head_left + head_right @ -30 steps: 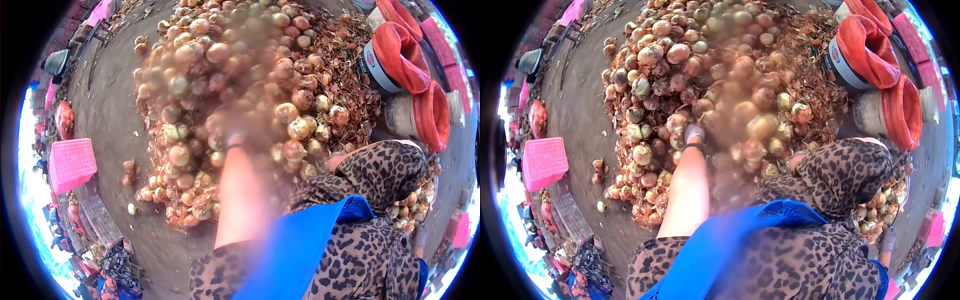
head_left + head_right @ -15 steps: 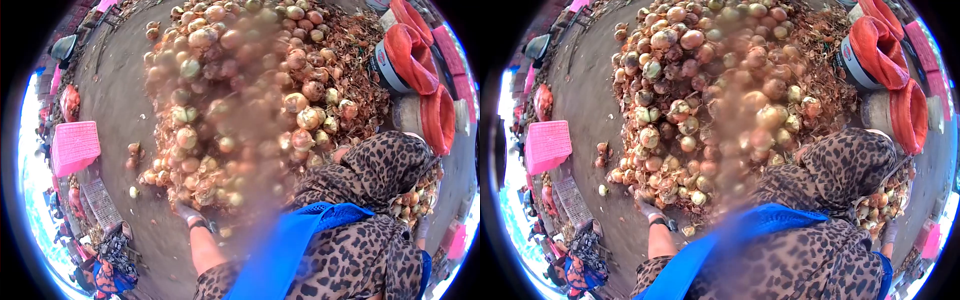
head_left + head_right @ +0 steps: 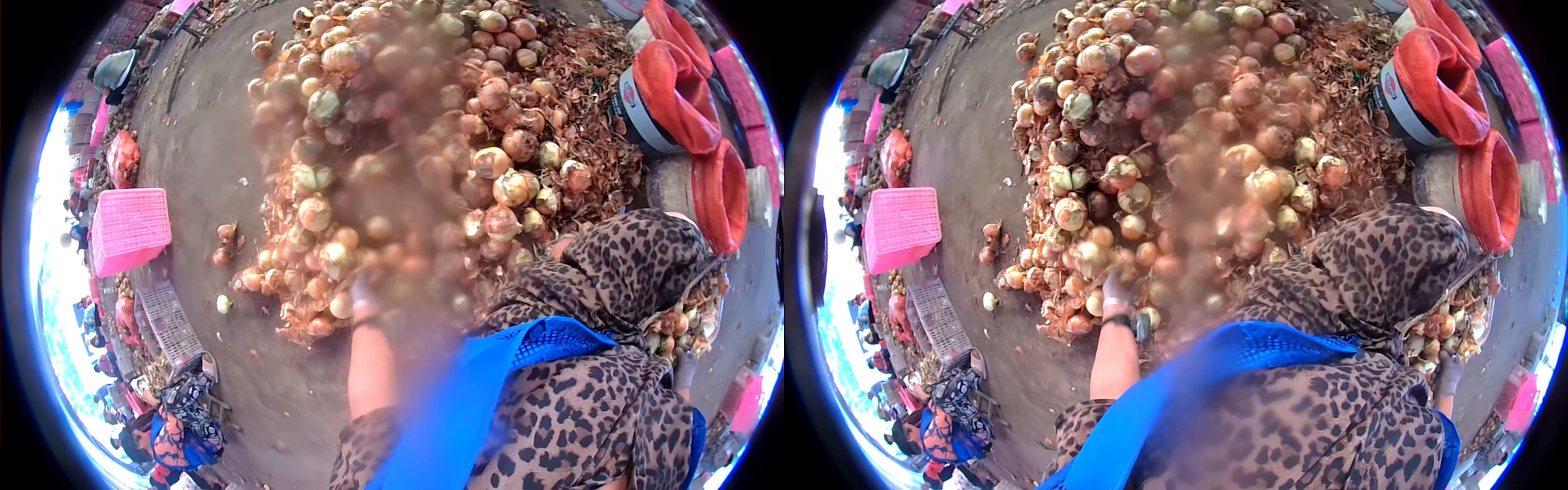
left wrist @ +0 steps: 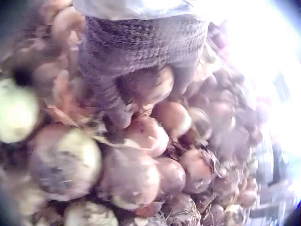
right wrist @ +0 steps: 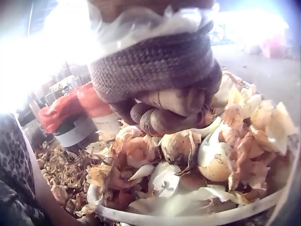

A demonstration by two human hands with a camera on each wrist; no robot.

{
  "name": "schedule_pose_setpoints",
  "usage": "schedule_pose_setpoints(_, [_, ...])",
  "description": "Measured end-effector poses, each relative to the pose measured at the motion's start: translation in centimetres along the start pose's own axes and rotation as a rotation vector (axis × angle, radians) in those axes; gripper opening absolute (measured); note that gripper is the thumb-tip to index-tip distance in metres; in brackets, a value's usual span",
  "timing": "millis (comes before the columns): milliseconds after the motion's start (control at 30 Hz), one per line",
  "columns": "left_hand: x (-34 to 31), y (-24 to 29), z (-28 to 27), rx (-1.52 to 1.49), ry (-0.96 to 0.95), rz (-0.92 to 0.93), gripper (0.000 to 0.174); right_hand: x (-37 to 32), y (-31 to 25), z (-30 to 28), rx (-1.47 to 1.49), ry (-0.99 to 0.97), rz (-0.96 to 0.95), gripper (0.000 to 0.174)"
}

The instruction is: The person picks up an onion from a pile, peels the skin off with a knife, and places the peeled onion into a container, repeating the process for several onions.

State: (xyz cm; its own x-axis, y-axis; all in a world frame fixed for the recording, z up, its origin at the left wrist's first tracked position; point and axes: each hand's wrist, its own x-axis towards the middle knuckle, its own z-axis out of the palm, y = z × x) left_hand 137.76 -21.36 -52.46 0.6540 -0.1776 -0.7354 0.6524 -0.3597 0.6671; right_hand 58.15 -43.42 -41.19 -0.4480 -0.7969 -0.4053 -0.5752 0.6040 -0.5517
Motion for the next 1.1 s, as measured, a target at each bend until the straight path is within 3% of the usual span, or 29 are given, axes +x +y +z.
schedule_pose_setpoints(100, [1.1,2.8,6.4,0.608,-0.041,0.04,0.023,-1.7,-2.6,0.7,0.092,-0.009,-0.001,0.014])
schedule_pose_setpoints(200, [2.9,1.1,11.7,0.826,-0.079,0.215,0.019,-0.3,-1.8,1.0,0.177,-0.004,0.013,0.015])
schedule_pose_setpoints(300, [3.8,-1.8,14.5,0.754,-0.106,0.286,0.016,-1.0,-2.2,-0.5,0.109,0.019,0.03,0.016])
schedule_pose_setpoints(400, [3.7,-5.0,14.1,0.21,-0.126,0.224,0.013,-2.1,-2.0,-1.9,0.115,0.05,0.077,0.014])
schedule_pose_setpoints(500, [3.4,-5.7,9.2,-0.238,0.03,0.145,0.012,-1.9,-0.8,-2.7,0.099,0.111,0.115,0.011])
schedule_pose_setpoints(600, [2.5,-3.5,0.2,-0.19,0.425,0.14,0.016,-2.8,-1.8,-2.4,0.037,0.115,0.175,0.009])
schedule_pose_setpoints(667, [8.4,-8.0,-10.6,0.134,0.673,0.153,0.027,-3.1,-1.9,-2.5,-0.049,0.056,0.186,0.009])
schedule_pose_setpoints(700, [10.8,-9.5,-14.0,0.052,0.685,0.119,0.036,-2.2,-0.7,-2.7,-0.052,0.048,0.149,0.009])
schedule_pose_setpoints(767, [9.5,-7.1,-14.9,-0.114,0.638,-0.034,0.042,-0.1,2.1,-3.4,-0.071,0.034,0.087,0.01])
schedule_pose_setpoints(800, [8.9,-4.9,-15.6,0.679,0.521,-0.036,0.039,0.0,2.4,-3.4,-0.083,0.026,0.062,0.011])
schedule_pose_setpoints(900, [11.7,-5.9,-14.2,1.007,0.2,0.301,0.047,-0.4,2.1,-3.5,-0.116,0.01,0.023,0.014])
schedule_pose_setpoints(933, [12.7,-5.8,-13.4,0.664,0.017,0.17,0.055,-0.4,1.5,-3.6,-0.128,0.007,0.005,0.015])
schedule_pose_setpoints(1033, [10.4,-0.6,-7.8,0.796,0.095,-0.159,0.056,-1.4,-0.9,-2.9,-0.146,0.018,0.009,0.017])
schedule_pose_setpoints(1067, [12.9,-2.0,-8.0,0.892,0.053,-0.169,0.05,-4.0,-4.0,-1.6,-0.141,0.044,0.052,0.018])
schedule_pose_setpoints(1100, [20.0,-7.7,-11.1,1.181,-0.057,-0.008,0.046,-4.4,-3.9,-1.8,-0.101,0.058,0.077,0.018])
